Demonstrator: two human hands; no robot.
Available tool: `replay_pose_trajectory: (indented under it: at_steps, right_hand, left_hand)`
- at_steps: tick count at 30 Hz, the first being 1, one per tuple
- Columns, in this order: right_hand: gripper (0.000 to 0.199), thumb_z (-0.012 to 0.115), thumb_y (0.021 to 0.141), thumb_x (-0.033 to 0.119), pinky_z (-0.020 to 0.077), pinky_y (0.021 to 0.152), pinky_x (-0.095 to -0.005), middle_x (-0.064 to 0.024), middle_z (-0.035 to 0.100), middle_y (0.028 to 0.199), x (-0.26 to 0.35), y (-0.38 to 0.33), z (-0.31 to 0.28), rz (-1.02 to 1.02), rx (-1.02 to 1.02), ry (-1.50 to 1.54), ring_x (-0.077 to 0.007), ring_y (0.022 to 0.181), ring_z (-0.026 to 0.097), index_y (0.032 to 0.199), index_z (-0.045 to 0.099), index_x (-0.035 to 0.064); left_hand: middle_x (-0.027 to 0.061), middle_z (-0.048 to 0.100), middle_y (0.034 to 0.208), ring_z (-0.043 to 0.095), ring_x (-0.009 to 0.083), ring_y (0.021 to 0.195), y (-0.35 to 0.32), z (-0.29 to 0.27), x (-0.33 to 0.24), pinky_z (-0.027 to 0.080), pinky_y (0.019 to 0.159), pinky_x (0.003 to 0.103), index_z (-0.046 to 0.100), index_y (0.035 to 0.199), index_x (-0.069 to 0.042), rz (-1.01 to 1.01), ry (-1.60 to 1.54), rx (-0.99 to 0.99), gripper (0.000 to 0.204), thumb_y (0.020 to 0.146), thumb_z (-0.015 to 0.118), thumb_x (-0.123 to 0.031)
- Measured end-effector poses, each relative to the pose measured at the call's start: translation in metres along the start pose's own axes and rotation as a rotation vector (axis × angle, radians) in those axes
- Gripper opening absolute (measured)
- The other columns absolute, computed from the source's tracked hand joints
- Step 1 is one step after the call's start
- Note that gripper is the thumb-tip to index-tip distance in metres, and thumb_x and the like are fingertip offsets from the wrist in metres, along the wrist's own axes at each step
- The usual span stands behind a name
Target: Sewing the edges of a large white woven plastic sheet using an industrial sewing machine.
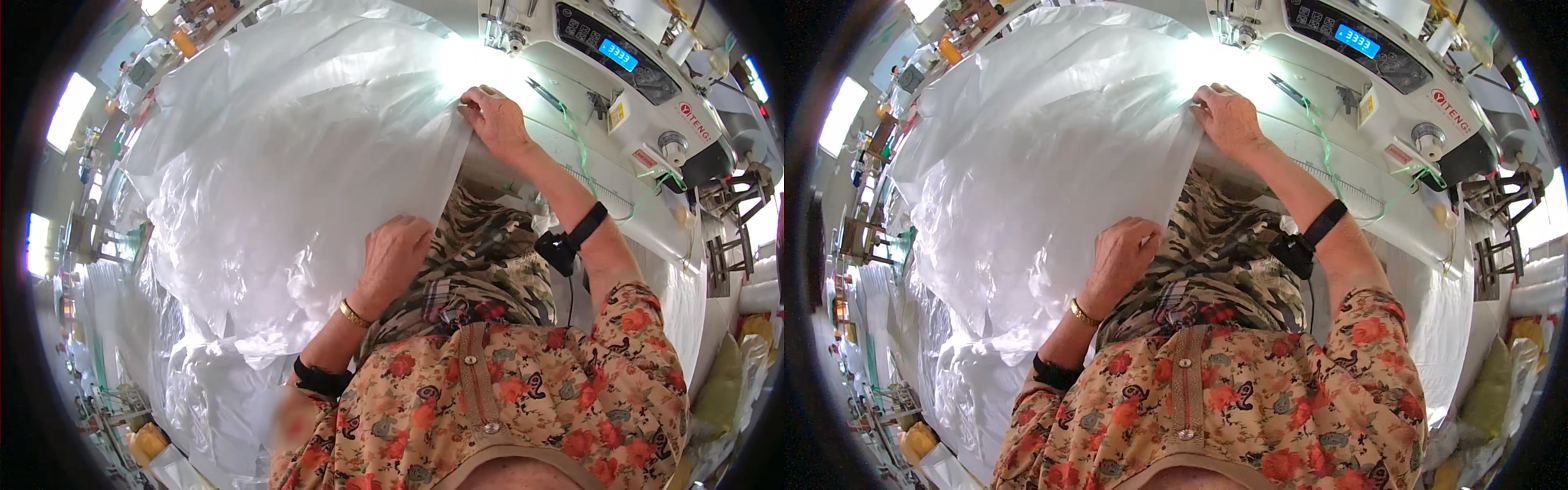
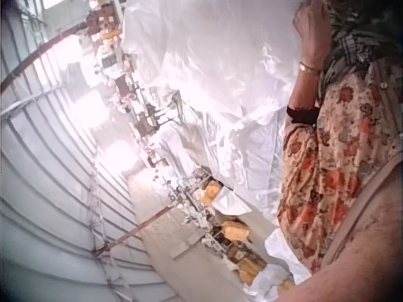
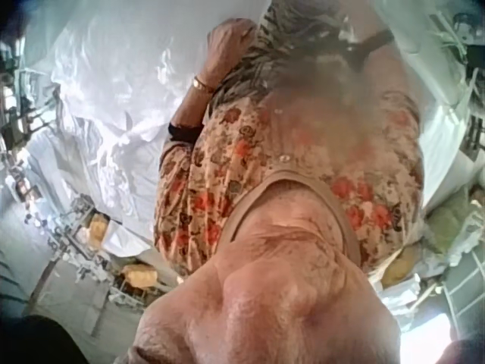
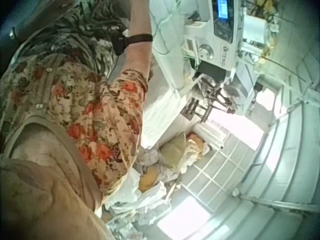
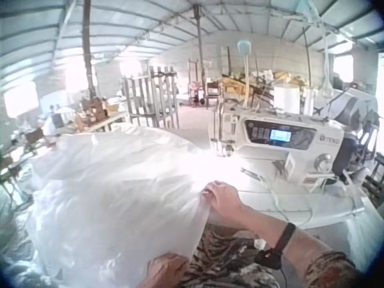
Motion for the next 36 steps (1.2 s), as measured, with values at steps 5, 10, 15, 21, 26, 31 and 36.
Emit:
replay_pose_trajectory:
  at_steps: [5, 10, 15, 21, 26, 31, 36]
  right_hand:
    - [0.027, 0.061, 0.09, 0.026, 0.0488, 0.083, -0.0431, -0.0148, 0.065, 0.097, -0.027, 0.001, -0.002, 0.025, -0.09, -0.089, -0.0317, 0.098, 0.062, 0.101, 0.064, 0.0019]
    - [0.03, 0.061, 0.09, 0.03, 0.0487, 0.084, -0.0425, -0.0149, 0.065, 0.1, -0.038, -0.004, -0.003, 0.137, -0.073, -0.037, -0.0318, 0.097, 0.061, 0.101, 0.064, 0.0018]
    - [0.036, 0.057, 0.092, 0.037, 0.0472, 0.085, -0.0432, -0.0138, 0.064, 0.097, -0.033, -0.007, -0.002, 0.04, 0.03, -0.159, -0.0311, 0.096, 0.061, 0.102, 0.063, 0.0025]
    - [0.044, 0.056, 0.092, 0.042, 0.0467, 0.085, -0.0419, -0.0132, 0.065, 0.1, -0.033, -0.009, -0.003, 0.065, 0.094, -0.214, -0.0289, 0.099, 0.061, 0.107, 0.063, 0.0018]
    - [0.054, 0.053, 0.091, 0.051, 0.0449, 0.087, -0.0449, -0.0154, 0.064, 0.108, -0.027, -0.013, -0.002, -0.027, 0.015, -0.168, -0.0283, 0.106, 0.06, 0.112, 0.059, 0.0005]
    - [0.072, 0.051, 0.088, 0.061, 0.0407, 0.094, -0.0461, -0.018, 0.059, 0.12, -0.012, -0.014, -0.015, -0.05, 0.072, -0.117, -0.0305, 0.113, 0.057, 0.123, 0.053, -0.001]
    - [0.095, 0.05, 0.081, 0.072, 0.034, 0.105, -0.0467, -0.0218, 0.05, 0.133, -0.001, -0.014, -0.019, -0.055, 0.072, -0.092, -0.0338, 0.127, 0.047, 0.137, 0.041, -0.0042]
  left_hand:
    - [0.0151, 0.065, 0.089, 0.062, 0.0334, 0.074, -0.012, 0.007, -0.011, 0.049, 0.063, 0.04, 0.063, 0.112, -0.007, -0.193, -0.033, 0.102, 0.025, 0.088, 0.059, -0.007]
    - [0.0213, 0.06, 0.093, 0.061, 0.038, 0.075, -0.017, 0.014, -0.025, 0.048, 0.064, 0.044, 0.051, 0.132, -0.002, -0.051, -0.026, 0.043, 0.043, 0.089, 0.056, -0.004]
    - [0.0215, 0.056, 0.092, 0.06, 0.0379, 0.076, -0.015, 0.025, -0.033, 0.048, 0.063, 0.044, 0.047, 0.134, 0.002, -0.007, 0.107, 0.102, 0.046, 0.09, 0.056, -0.003]
    - [0.0155, 0.058, 0.085, 0.062, 0.0334, 0.071, -0.009, 0.031, -0.021, 0.049, 0.061, 0.042, 0.056, 0.126, -0.001, 0.059, 0.227, 0.088, 0.039, 0.087, 0.06, -0.006]
    - [0.0109, 0.059, 0.08, 0.062, 0.0307, 0.065, 0.001, 0.036, -0.015, 0.05, 0.058, 0.04, 0.065, 0.114, -0.004, 0.053, 0.247, 0.066, 0.03, 0.084, 0.061, -0.003]
    - [0.0107, 0.059, 0.078, 0.062, 0.0292, 0.064, 0.004, 0.029, -0.015, 0.047, 0.056, 0.039, 0.066, 0.111, -0.005, 0.092, 0.235, 0.073, 0.032, 0.08, 0.061, -0.002]
    - [0.0108, 0.059, 0.076, 0.061, 0.0301, 0.064, 0.033, 0.014, -0.02, 0.046, 0.055, 0.041, 0.066, 0.109, -0.006, 0.112, 0.25, 0.019, 0.03, 0.08, 0.06, -0.002]
Point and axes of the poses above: each hand's wrist, its own y-axis towards the middle knuckle, its own z-axis out of the palm, x = y × z, the point moved 7 cm from there along y, towards the middle knuckle
